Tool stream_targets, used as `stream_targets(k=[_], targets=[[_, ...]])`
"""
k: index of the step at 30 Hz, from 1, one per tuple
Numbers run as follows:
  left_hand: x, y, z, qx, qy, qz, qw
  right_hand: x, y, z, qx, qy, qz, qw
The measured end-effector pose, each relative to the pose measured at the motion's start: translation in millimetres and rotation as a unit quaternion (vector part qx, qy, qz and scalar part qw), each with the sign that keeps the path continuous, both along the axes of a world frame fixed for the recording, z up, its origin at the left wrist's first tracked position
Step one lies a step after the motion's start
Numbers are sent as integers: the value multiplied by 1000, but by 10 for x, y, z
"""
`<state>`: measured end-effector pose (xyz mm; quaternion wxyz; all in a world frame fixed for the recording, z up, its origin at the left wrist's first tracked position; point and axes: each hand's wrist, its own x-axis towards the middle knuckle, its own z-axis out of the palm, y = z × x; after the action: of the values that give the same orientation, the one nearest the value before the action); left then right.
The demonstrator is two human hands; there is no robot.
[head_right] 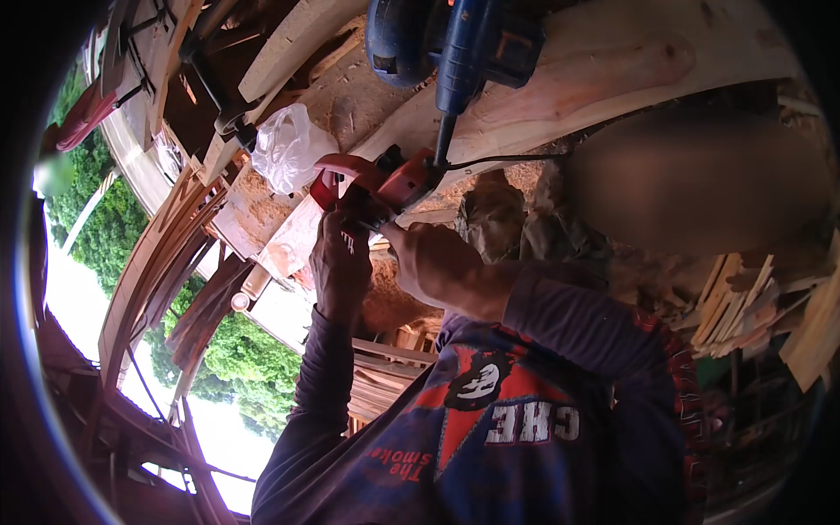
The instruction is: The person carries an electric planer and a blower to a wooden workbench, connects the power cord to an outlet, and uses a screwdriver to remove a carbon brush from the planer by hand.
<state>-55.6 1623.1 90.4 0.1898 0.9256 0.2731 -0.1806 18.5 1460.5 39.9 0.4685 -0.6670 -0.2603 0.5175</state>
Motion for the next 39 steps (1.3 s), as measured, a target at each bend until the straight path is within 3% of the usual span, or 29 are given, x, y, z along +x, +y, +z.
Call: stream_targets(k=[6, 8, 13, 17, 20, 23, 25, 28, 29, 32, 33, 35, 37, 39], targets=[[39, 80, 116, -38, 41, 26, 998, 164, -44, -28, 26, -9, -3, 1000], [56, 80, 125, -40, -18, -5, 999, 232, -102, -44, 42, 0, -2, 999], [21, 187, 144, -24, 5, -47, 999, 463, -69, -38, 77, -181, 80, 977], [111, 156, 171, -82, -7, -18, 996, 561, 50, -110, 99, -207, 109, 967], [93, 158, 155, -63, -7, -35, 997, 747, 206, -17, 41, -140, 210, 967], [24, 208, 138, -55, 10, -28, 998, 748, 341, -99, 99, -209, 214, 949], [-139, 264, 8, -52, -16, -35, 998, 736, 434, -112, 63, -164, 227, 958], [-154, 288, 0, -6, -144, -104, 984, 802, 500, -55, 62, -152, 259, 952], [-228, 304, -143, 35, -189, -121, 974, 760, 506, -115, 69, -169, 255, 950], [-395, 307, -408, 15, -123, -76, 989, 686, 379, -142, 124, -110, 182, 969], [-366, 256, -305, -3, -99, -46, 994, 611, 348, -210, 119, -59, 180, 975], [-424, 236, -490, 34, -71, -98, 992, 482, 254, -71, 33, -49, 160, 985], [-335, 140, -349, 68, -96, -62, 991, 300, 163, -285, 81, -86, 109, 987], [-295, 116, -262, 48, -105, -52, 992, 251, 127, -93, 51, -11, 77, 996]])
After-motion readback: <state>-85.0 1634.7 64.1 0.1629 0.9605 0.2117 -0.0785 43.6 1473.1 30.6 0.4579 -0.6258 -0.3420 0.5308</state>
